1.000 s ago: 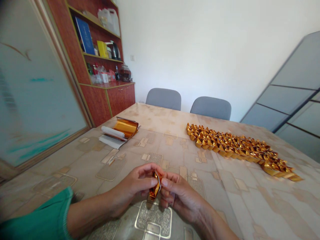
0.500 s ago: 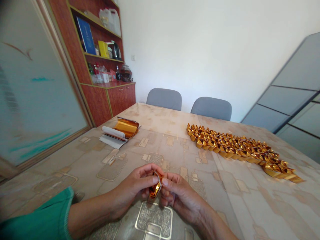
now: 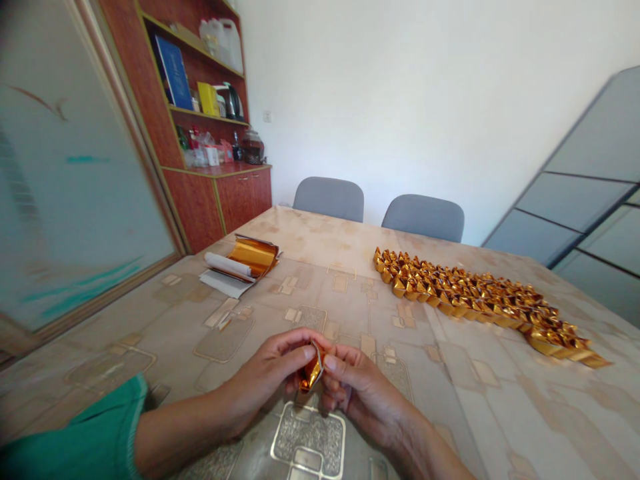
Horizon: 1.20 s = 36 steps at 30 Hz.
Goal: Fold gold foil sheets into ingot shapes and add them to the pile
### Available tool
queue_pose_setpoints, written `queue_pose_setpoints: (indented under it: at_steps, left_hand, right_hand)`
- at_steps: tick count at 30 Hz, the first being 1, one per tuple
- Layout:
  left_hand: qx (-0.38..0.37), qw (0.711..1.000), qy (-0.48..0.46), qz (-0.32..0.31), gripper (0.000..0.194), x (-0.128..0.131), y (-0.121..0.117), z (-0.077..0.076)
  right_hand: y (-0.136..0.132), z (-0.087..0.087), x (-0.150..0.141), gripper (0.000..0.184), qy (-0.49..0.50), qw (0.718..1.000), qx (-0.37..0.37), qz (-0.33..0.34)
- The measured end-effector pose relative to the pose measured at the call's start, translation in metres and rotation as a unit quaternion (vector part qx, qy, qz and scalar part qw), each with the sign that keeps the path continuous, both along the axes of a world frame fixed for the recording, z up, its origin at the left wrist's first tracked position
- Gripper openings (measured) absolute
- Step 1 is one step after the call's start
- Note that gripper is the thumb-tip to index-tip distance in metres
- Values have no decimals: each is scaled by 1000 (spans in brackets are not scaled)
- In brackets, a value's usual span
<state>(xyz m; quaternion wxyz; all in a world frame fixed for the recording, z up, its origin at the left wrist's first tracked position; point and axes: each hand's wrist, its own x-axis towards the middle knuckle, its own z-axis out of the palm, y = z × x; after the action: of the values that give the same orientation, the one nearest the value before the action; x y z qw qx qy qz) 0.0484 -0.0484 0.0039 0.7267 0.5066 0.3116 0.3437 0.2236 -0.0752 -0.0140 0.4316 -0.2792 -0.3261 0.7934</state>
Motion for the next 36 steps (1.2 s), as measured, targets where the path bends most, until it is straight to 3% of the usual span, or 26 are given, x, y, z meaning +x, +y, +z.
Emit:
queue_pose_setpoints:
  at_steps: [3, 8, 17, 20, 24, 29, 33, 36]
  left_hand:
    - [-13, 1000, 3, 0, 26, 0, 0, 2]
    - [-122, 991, -21, -46, 39, -2, -1, 8]
    - [-153, 986, -36, -56, 32, -5, 1, 10]
    - [-113, 990, -52, -64, 40, -8, 4, 6]
    - [18, 993, -72, -87, 61, -7, 10, -5]
    - [81, 988, -87, -100, 48, -1, 12, -13]
    - [107, 992, -51, -42, 37, 0, 12, -8]
    - [151, 987, 26, 37, 32, -2, 11, -2]
  right_hand:
    - [0, 0, 0, 26, -9, 1000, -4, -10]
    - [0, -5, 1, 28, -30, 999, 8, -26]
    - [0, -2, 0, 26, -9, 1000, 1, -24]
    - [1, 1, 4, 19, 29, 999, -13, -36]
    - [0, 1, 9, 19, 60, 997, -32, -35]
    - [-2, 0, 4, 24, 8, 998, -30, -58]
    - [-5, 8, -4, 28, -100, 982, 67, -143]
    - [-10, 18, -3, 29, -203, 940, 196, -189]
